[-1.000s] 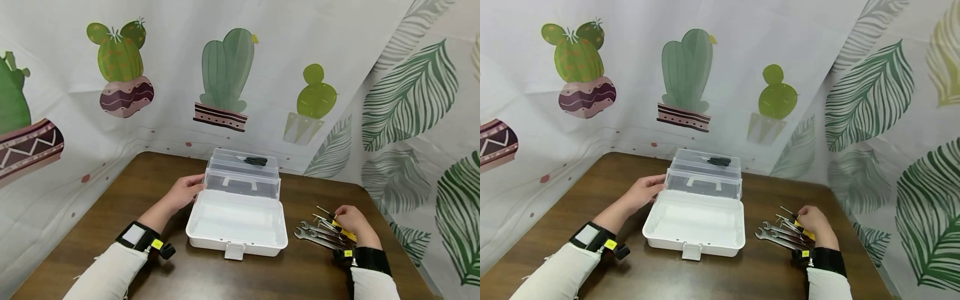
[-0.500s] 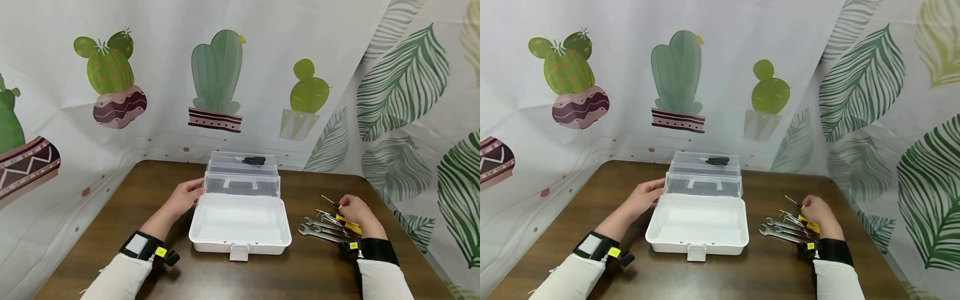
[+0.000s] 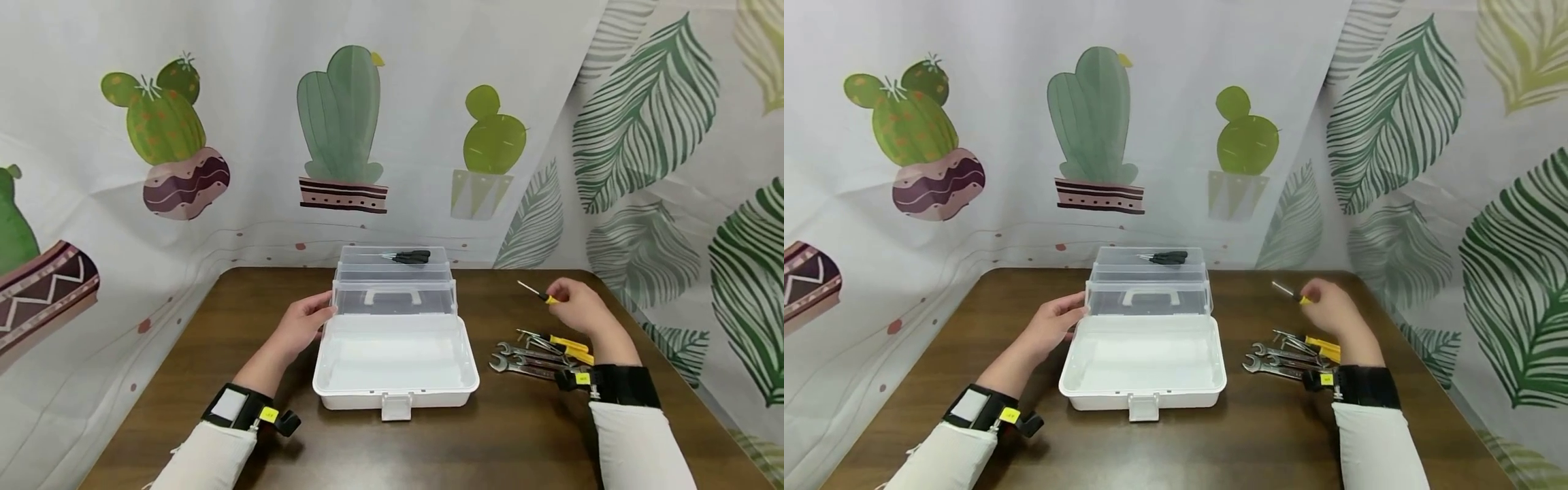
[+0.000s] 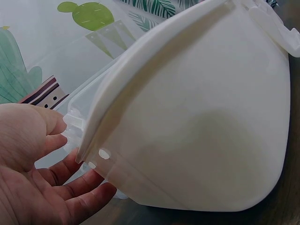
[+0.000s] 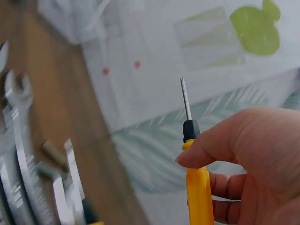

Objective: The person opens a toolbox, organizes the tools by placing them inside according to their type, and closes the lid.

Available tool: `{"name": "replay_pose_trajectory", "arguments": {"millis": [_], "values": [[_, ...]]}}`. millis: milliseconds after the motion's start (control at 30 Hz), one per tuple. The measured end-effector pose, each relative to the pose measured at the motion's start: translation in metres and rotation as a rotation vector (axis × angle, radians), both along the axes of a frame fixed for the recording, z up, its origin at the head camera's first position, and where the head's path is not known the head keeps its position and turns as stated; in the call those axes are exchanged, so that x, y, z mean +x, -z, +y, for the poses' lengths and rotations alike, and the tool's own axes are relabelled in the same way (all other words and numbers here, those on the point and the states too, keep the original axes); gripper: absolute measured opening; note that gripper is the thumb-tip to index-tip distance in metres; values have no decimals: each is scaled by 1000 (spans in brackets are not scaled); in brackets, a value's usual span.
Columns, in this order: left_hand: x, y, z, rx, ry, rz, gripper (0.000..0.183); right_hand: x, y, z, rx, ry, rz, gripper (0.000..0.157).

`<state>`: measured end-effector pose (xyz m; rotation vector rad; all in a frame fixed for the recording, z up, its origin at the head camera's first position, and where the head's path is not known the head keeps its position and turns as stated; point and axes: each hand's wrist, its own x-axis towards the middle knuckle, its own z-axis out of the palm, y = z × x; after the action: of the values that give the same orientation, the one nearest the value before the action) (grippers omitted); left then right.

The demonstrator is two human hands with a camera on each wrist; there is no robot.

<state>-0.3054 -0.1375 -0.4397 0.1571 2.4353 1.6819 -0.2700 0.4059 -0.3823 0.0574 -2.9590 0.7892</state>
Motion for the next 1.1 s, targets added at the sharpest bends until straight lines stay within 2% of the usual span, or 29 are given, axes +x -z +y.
{"name": "replay_pose_trajectory", "arguments": {"millis": [367,500,733,933,1100], "values": [[1,-1,1,-7,-15,-5,53,-14,-77,-39,36,-153,129,20],[0,-1,5,3,-14,7,54,-22,-98,-58,48,-210,185,19],[-1,0,8,-10,-17,-10,52,-43,-110,-97,90,-332,186,20],[-3,-4,10,-4,3,6,52,-67,-115,-136,144,-428,190,19],[0,-1,7,3,-8,-8,53,-87,-112,-172,198,-508,107,26]]}}
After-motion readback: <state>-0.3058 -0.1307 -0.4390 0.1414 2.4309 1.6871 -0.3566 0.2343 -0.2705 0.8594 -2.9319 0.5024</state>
